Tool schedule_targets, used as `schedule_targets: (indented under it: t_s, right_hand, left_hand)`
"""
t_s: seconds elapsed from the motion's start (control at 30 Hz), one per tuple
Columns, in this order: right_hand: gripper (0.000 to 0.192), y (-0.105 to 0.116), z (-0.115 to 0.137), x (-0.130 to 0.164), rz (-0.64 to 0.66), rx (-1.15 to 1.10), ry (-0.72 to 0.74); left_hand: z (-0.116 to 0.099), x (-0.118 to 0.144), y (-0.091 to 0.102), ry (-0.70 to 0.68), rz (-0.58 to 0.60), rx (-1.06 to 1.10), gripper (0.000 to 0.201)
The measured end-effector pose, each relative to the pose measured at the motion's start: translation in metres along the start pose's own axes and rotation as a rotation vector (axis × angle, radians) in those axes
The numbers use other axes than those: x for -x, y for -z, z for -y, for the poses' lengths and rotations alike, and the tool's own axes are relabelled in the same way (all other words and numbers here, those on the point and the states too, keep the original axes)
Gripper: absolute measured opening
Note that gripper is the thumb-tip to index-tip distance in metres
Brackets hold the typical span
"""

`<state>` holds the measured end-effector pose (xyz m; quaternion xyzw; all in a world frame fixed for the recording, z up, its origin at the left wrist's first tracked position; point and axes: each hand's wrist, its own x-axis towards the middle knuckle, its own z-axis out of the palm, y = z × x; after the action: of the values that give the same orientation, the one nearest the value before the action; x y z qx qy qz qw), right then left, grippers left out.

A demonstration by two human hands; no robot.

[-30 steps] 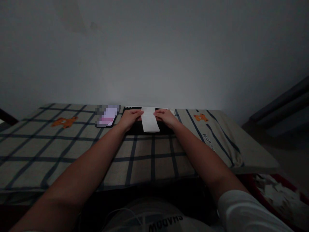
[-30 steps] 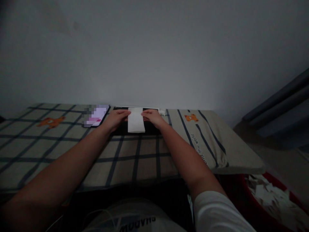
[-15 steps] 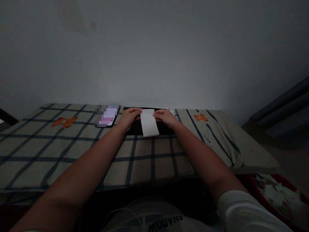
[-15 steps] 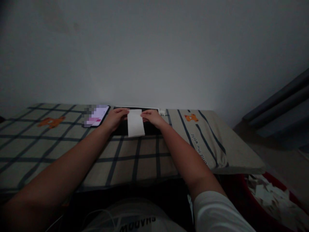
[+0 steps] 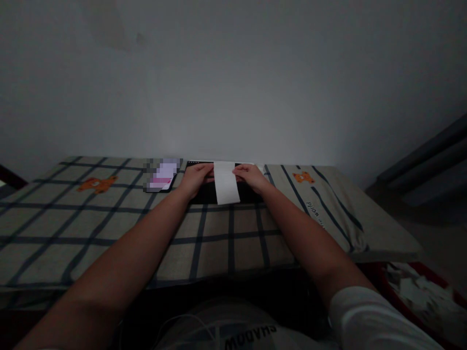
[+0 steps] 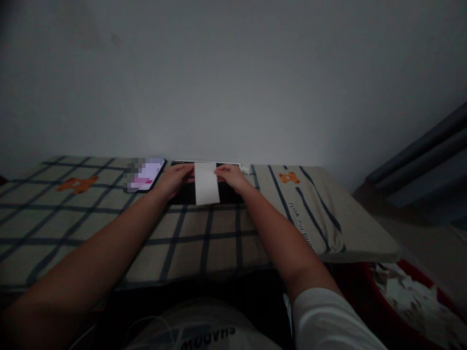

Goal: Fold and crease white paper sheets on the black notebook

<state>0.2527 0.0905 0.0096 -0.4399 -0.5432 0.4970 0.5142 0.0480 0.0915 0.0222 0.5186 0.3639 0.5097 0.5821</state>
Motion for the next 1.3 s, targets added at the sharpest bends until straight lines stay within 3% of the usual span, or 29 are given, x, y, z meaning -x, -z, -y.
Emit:
schedule_targets:
  t_s: [0.1,0.23,0.47,0.73,0.93,1.17,1.3]
  right_hand:
    - [0.011,0.001,-0.001,-0.002,-0.082,-0.075,-0.008]
    - [0.01,0.0,0.002,-0.002,-0.127,-0.126,-0.023]
    - [0.01,0.0,-0.003,-0.001,0.048,-0.099,-0.052]
    - [0.003,0.003,-0.003,-0.002,-0.056,-0.079,-0.033]
    - [0.006,-0.002,0.001,0.0,-0.076,-0.095,-0.03]
    - [0.007,0.0,-0.004,-0.004,-0.114,-0.106,-0.001]
    - [0.01,0.003,-0.003,-0.003,-0.101,0.015,0.061]
  left_hand:
    - [0.002,-0.001,0.001,0.024,0.053,-0.082,0.032]
    - [0.003,0.0,0.0,0.042,0.014,-0.17,0.022]
    - [-0.002,0.002,-0.002,-0.074,-0.15,-0.286,0.021]
    - [0.003,0.001,-0.002,0.047,-0.026,-0.208,0.022]
    - [-0.002,0.003,-0.002,-0.042,-0.09,-0.336,0.018]
    - [0.0,0.003,-0.002,0.053,-0.029,-0.256,0.023]
    - [0.003,-0.001,0.004,-0.005,-0.105,-0.299,0.025]
